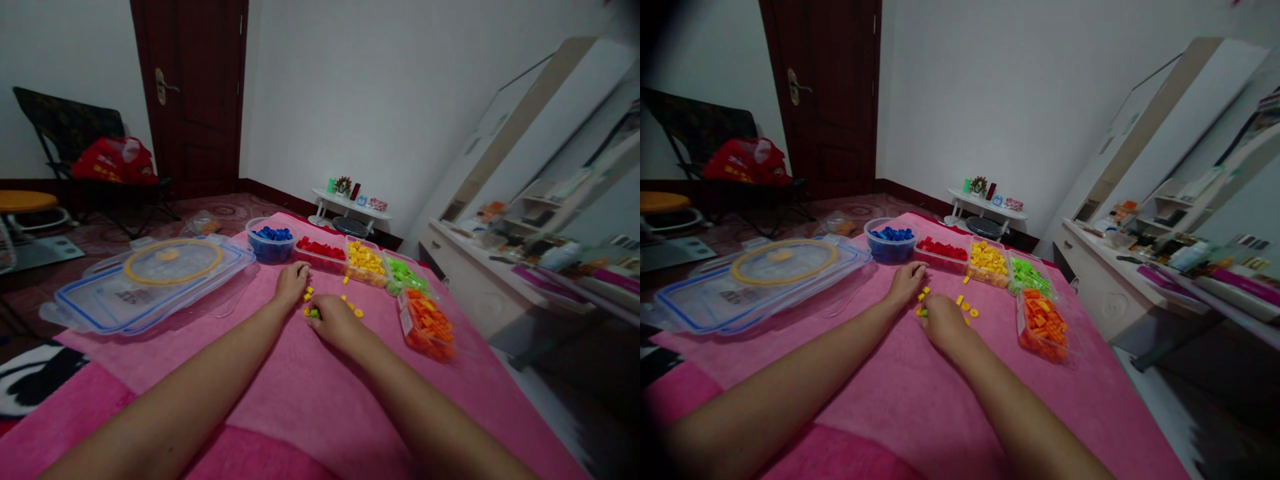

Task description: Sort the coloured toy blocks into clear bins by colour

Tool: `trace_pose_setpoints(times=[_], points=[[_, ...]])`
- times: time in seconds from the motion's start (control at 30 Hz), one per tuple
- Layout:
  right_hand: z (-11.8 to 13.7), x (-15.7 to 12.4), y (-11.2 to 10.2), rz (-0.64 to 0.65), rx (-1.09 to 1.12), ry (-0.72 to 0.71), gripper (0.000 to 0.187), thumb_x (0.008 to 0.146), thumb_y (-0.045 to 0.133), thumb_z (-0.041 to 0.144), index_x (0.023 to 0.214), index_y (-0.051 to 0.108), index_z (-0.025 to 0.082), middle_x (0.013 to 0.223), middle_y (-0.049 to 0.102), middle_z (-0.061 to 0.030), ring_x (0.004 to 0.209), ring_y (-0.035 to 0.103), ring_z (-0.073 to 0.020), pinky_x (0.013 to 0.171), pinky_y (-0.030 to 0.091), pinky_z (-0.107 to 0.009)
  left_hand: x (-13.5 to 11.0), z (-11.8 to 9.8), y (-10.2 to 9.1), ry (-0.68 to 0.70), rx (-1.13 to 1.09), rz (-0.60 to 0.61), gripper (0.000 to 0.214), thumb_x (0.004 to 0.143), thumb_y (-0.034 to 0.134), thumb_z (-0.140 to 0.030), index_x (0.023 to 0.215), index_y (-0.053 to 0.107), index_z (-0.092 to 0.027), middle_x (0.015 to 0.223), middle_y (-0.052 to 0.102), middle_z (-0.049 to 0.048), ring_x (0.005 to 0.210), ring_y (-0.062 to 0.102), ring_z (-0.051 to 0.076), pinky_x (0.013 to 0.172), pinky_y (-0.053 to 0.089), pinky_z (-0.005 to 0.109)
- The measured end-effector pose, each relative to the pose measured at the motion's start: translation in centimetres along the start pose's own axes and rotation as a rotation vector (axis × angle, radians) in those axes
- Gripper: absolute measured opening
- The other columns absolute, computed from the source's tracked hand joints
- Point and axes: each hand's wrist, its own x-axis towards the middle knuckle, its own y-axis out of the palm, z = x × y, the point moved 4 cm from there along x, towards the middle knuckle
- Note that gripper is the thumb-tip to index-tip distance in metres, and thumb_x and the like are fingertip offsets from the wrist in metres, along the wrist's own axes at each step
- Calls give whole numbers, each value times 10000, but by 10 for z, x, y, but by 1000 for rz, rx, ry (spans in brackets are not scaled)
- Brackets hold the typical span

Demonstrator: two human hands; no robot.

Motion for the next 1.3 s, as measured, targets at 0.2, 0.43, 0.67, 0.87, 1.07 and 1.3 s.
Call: trace_pose_setpoints(times=[0.2, 0.43, 0.67, 0.87, 1.07, 1.3], points=[[-6, -8, -3, -45, 181, -47, 148, 728, 564, 106, 809, 683, 140, 744, 694, -50, 679, 612, -143, 594, 391, -216, -1, 0, 1, -13, -25, 25, 300, 854, 472, -282, 1019, 672, -132, 840, 722, 80, 739, 671, 165, 678, 505, 252], [-107, 5, -96, -204, 55, 241, 97, 740, 640, 202, 794, 710, 163, 592, 665, 2, 544, 621, -119, 527, 428, -192, 1, 2, 3, -1, 26, 30, 319, 858, 458, -311, 1022, 679, -149, 836, 724, 72, 753, 672, 172, 681, 499, 260], [-190, 7, -173, -464, -174, 484, 369, 703, 706, 254, 1025, 670, 78, 873, 706, -155, 833, 660, -259, 744, 485, -339, 2, 5, 6, -6, 72, 25, 310, 865, 451, -325, 997, 680, -165, 844, 725, 64, 746, 669, 167, 666, 491, 253], [-113, 30, -105, -344, -149, 205, 251, 786, 601, 210, 1014, 688, 151, 1012, 691, -103, 895, 630, -189, 800, 450, -279, 0, -2, 3, 4, 106, 28, 304, 872, 437, -292, 1005, 677, -163, 871, 726, 63, 763, 665, 159, 691, 485, 247], [-32, 29, -7, -27, -41, 48, 196, 736, 682, 374, 851, 732, 223, 816, 723, -20, 705, 621, -137, 590, 389, -211, 0, -2, 0, 29, 56, 28, 297, 858, 452, -287, 1001, 674, -151, 895, 725, 77, 792, 668, 167, 731, 496, 262], [-47, 3, -40, -166, -46, 111, 180, 800, 577, 264, 902, 708, 194, 906, 710, -51, 800, 614, -161, 664, 397, -241, 1, 5, 3, -1, -8, 49, 322, 857, 453, -321, 1023, 667, -147, 837, 719, 77, 750, 671, 174, 682, 513, 266]])
